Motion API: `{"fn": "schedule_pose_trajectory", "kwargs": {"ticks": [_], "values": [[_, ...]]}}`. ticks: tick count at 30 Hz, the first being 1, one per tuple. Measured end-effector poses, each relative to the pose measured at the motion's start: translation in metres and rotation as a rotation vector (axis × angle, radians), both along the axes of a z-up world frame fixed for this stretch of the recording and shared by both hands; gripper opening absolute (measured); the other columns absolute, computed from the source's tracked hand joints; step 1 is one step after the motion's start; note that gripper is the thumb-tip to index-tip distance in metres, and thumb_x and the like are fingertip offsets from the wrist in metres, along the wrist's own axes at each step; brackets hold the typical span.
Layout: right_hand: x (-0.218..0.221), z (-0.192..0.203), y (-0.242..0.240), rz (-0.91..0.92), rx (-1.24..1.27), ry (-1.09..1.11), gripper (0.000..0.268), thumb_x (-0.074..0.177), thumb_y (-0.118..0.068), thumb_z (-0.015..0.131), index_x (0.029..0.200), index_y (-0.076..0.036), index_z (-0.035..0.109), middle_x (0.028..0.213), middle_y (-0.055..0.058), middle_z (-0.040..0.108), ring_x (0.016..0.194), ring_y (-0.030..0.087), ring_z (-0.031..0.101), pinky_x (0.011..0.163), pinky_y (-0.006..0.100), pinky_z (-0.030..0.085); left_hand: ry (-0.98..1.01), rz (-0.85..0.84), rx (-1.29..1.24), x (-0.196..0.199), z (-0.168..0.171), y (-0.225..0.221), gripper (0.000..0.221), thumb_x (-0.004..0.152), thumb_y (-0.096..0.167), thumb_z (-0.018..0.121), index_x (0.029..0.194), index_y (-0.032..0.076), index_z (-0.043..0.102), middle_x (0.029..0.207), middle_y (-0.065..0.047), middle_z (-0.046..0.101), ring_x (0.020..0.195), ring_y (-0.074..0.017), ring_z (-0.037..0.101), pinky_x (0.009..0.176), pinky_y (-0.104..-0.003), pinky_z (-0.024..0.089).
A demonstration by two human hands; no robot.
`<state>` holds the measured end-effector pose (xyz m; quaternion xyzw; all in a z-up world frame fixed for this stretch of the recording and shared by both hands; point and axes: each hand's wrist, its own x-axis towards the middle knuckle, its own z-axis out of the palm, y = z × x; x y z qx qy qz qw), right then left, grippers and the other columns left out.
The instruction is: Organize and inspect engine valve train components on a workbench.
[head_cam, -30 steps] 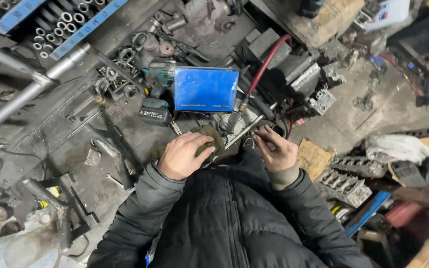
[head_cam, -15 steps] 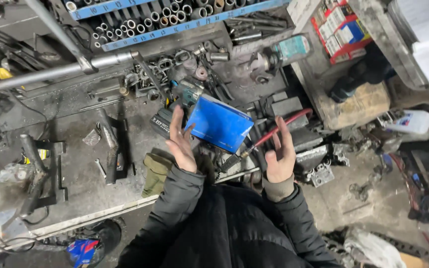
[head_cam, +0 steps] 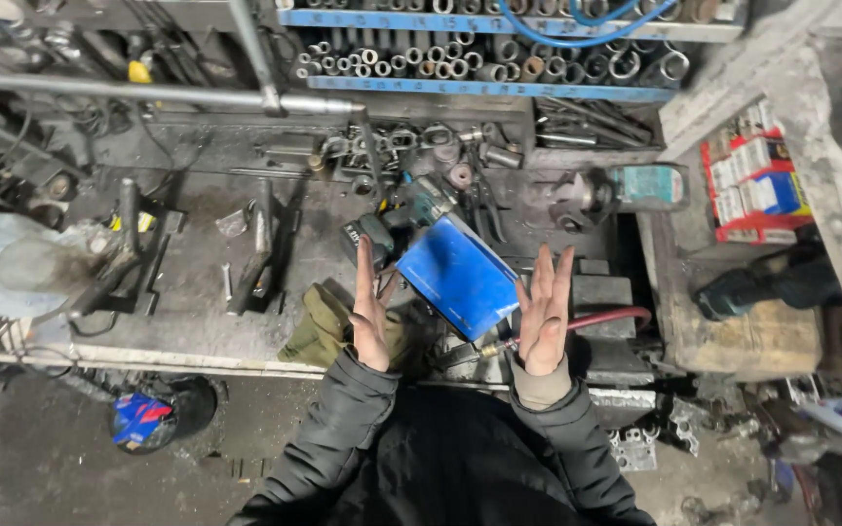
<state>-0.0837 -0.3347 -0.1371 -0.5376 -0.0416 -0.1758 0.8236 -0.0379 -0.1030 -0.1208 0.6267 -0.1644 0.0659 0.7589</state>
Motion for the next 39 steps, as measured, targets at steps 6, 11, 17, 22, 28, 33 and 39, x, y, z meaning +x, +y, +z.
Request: {"fn": "schedule_pose_trajectory", "kwargs": {"ticks": [6, 11, 17, 22, 28, 33, 39], "values": [[0.034, 0.002, 0.045, 0.217, -0.032, 0.001, 0.121, 0.088, -0.076, 0.062, 0.169, -0.013, -0.001, 0.177, 0.021, 0.011, 0.166, 0.037, 0.008, 0.129, 0.058, 0.011, 0.024, 0.212, 0.052, -0.027, 0.030, 0.048, 0.118, 0.089, 0.093, 0.031, 0.168, 0.009, 0.006, 0.178, -0.014, 0.008, 0.166, -0.0328, 0.008, 0.128, -0.060, 0.024], [0.065, -0.002, 0.112, 0.443, -0.028, -0.032, 0.107, 0.092, -0.066, 0.063, 0.168, -0.008, 0.013, 0.174, 0.023, 0.020, 0.164, 0.036, 0.016, 0.128, 0.058, 0.014, -0.048, 0.471, 0.147, -0.056, 0.035, 0.103, 0.107, 0.097, 0.085, 0.030, 0.164, 0.003, 0.026, 0.171, -0.017, 0.031, 0.163, -0.0342, 0.024, 0.131, -0.050, 0.022], [0.089, -0.008, 0.197, 0.842, -0.067, -0.078, 0.091, 0.097, -0.056, 0.057, 0.164, -0.004, 0.026, 0.169, 0.025, 0.031, 0.161, 0.036, 0.024, 0.128, 0.058, 0.016, -0.111, 1.008, 0.307, -0.120, 0.019, 0.149, 0.086, 0.103, 0.067, 0.038, 0.154, -0.001, 0.047, 0.164, -0.020, 0.044, 0.163, -0.0364, 0.024, 0.133, -0.047, 0.015], [0.086, -0.013, 0.258, 1.186, -0.130, -0.073, 0.086, 0.097, -0.054, 0.053, 0.161, -0.002, 0.029, 0.167, 0.025, 0.034, 0.160, 0.035, 0.027, 0.127, 0.057, 0.018, -0.020, 1.424, 0.272, -0.187, 0.000, 0.131, 0.075, 0.103, 0.058, 0.043, 0.150, 0.000, 0.051, 0.161, -0.019, 0.047, 0.162, -0.0375, 0.026, 0.131, -0.047, 0.020], [0.044, 0.001, 0.308, 1.459, -0.130, -0.040, 0.086, 0.098, -0.051, 0.055, 0.160, 0.001, 0.029, 0.163, 0.025, 0.038, 0.157, 0.035, 0.031, 0.126, 0.056, 0.021, 0.070, 1.681, 0.209, -0.242, -0.014, 0.097, 0.072, 0.103, 0.053, 0.047, 0.150, -0.001, 0.048, 0.160, -0.019, 0.048, 0.159, -0.0361, 0.030, 0.130, -0.045, 0.021], [0.025, 0.004, 0.338, 1.627, -0.145, -0.093, 0.090, 0.096, -0.053, 0.058, 0.159, 0.004, 0.029, 0.160, 0.026, 0.040, 0.154, 0.035, 0.034, 0.125, 0.053, 0.025, 0.091, 1.819, 0.170, -0.261, -0.010, 0.095, 0.068, 0.102, 0.045, 0.048, 0.151, -0.002, 0.048, 0.155, -0.018, 0.054, 0.154, -0.0319, 0.040, 0.128, -0.041, 0.026], [0.046, 0.012, 0.326, 1.497, -0.148, -0.079, 0.088, 0.098, -0.050, 0.059, 0.159, 0.005, 0.028, 0.157, 0.028, 0.043, 0.152, 0.036, 0.039, 0.126, 0.052, 0.026, 0.076, 1.604, 0.077, -0.232, 0.003, 0.120, 0.061, 0.100, 0.032, 0.053, 0.150, -0.003, 0.048, 0.152, -0.018, 0.058, 0.145, -0.0288, 0.050, 0.124, -0.039, 0.032]]}}
